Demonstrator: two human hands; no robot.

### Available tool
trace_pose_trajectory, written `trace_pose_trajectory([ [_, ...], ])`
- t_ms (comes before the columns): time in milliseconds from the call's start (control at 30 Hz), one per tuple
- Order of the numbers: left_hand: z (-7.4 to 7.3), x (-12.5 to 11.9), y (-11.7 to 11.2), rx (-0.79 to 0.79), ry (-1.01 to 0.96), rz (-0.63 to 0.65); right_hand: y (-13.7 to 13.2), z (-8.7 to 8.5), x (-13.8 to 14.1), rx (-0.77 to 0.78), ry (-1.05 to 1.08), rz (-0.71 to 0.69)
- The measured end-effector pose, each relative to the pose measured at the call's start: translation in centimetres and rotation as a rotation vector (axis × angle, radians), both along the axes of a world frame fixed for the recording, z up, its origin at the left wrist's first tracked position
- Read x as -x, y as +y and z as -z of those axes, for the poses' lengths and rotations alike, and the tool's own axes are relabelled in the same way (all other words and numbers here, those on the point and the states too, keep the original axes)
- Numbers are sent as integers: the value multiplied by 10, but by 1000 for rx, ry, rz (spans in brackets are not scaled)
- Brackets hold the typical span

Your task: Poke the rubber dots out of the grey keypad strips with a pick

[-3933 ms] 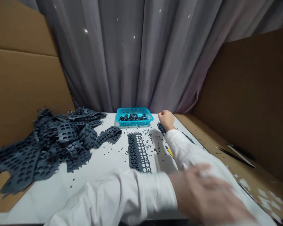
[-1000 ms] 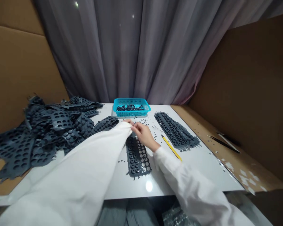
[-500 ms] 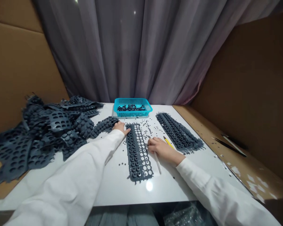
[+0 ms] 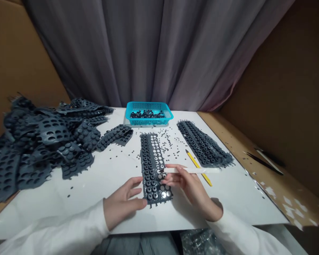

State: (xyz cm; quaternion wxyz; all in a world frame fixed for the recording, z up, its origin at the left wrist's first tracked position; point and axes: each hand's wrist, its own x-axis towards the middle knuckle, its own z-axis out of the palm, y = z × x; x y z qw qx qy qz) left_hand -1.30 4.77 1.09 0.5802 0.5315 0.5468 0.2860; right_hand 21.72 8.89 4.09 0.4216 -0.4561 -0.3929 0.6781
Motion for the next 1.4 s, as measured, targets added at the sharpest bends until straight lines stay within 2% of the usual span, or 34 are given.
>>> trace_pose_trajectory([
  [67,-1,-7,-13,-93,-2,-13,-10,7,9,76,37,21],
  [133,-2,-14,-18,-382,181,-58,-19,14,13,51,-21,56],
  [200,-3,-19,-20,-681,409,-61,-27,20,12,-84,-164,96],
  [233,-2,-21,-21,-773,491,-37,-31,22,11,-173,-250,109],
  [300,-1,-24,-20,-842,566,19,-37,27,9,-345,-404,99],
  [433,0,-30,-13,-834,604,79,-42,32,8,-491,-571,5],
  [667,-6,-33,-1,-741,643,210,-41,31,11,-560,-642,-36],
  [833,-14,-34,4,-764,761,326,-42,28,11,-615,-685,-47],
  [1033,-21,-36,13,-795,869,479,-37,18,25,-735,-891,-226],
  [1100,-20,-36,13,-767,829,456,-34,20,30,-731,-925,-201],
  [1267,-13,-34,10,-688,591,335,-31,30,33,-751,-839,-146],
  [1400,-7,-31,8,-593,343,161,-33,30,31,-751,-816,-139],
])
